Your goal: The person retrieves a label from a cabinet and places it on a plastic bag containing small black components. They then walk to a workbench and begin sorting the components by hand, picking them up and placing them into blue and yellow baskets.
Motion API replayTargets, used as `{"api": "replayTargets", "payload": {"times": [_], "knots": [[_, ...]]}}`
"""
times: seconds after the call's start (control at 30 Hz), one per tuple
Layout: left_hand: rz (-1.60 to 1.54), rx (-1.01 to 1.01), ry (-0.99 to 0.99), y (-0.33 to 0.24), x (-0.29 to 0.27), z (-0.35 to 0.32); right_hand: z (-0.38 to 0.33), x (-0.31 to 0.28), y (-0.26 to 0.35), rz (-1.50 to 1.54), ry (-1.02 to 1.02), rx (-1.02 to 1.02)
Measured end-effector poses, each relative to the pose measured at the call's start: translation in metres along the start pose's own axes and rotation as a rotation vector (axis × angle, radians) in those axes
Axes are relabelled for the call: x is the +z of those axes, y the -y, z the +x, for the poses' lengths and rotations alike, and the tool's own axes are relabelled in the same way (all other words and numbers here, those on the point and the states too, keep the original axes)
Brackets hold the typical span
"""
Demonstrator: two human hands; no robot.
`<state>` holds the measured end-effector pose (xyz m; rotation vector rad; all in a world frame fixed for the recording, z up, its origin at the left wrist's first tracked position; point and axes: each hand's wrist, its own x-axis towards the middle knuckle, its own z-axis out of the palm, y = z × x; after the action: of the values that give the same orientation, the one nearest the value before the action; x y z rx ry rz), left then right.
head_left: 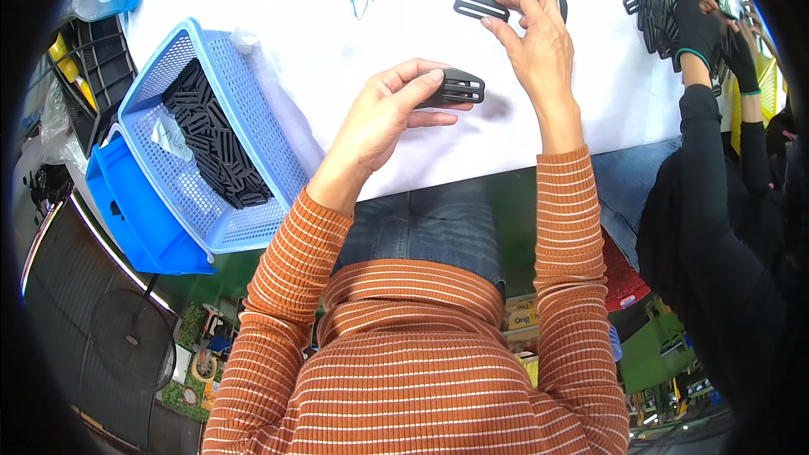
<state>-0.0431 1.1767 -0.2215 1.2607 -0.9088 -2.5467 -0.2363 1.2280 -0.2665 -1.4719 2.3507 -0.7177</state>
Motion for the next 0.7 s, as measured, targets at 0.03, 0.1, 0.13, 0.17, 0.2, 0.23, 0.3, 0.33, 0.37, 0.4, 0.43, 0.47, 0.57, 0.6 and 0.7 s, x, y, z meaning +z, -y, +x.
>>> {"api": "replayTargets", "payload": {"times": [0.03,0.1,0.13,0.17,0.2,0.23,0.3,0.33,0.37,0.4,0.43,0.47,0.57,0.6,0.7], "knots": [[-0.022,-0.007,0.0,0.0,-0.002,0.001,0.0,0.001,0.0,0.009,0.004,0.014],[-0.047,-0.016,-0.007,-0.002,-0.001,0.001,0.002,-0.002,0.002,0.078,0.061,0.099],[-0.044,-0.021,-0.012,-0.005,0.001,0.002,0.002,-0.007,0.006,0.14,0.112,0.177],[-0.043,-0.024,-0.018,-0.007,0.002,0.003,0.001,-0.01,0.008,0.201,0.163,0.252],[-0.013,-0.015,-0.028,-0.007,0.004,0.004,-0.001,-0.012,0.006,0.383,0.129,0.301],[0.017,-0.006,-0.039,-0.007,0.006,0.005,-0.005,-0.014,0.002,0.564,0.094,0.348],[0.049,-0.003,-0.041,-0.009,0.008,0.008,-0.011,-0.031,0.009,0.88,0.051,0.44],[0.049,-0.006,-0.04,-0.008,0.008,0.01,-0.013,-0.041,0.015,0.893,0.104,0.456],[0.05,-0.013,-0.035,-0.008,0.008,0.011,-0.015,-0.05,0.019,0.905,0.155,0.476],[0.021,-0.028,-0.04,-0.009,0.011,0.012,-0.018,-0.057,0.022,0.917,0.207,0.495],[-0.009,-0.044,-0.046,-0.011,0.014,0.014,-0.019,-0.059,0.025,0.904,0.229,0.52],[-0.036,-0.059,-0.051,-0.014,0.018,0.015,-0.02,-0.059,0.024,0.907,0.231,0.511],[-0.044,-0.07,0.025,-0.019,0.023,0.017,-0.024,-0.057,0.02,0.899,0.237,0.498],[-0.039,-0.065,0.033,-0.02,0.024,0.017,-0.023,-0.057,0.022,0.886,0.237,0.502],[-0.036,-0.062,0.05,-0.021,0.027,0.016,-0.023,-0.057,0.024,0.871,0.237,0.497]]}}
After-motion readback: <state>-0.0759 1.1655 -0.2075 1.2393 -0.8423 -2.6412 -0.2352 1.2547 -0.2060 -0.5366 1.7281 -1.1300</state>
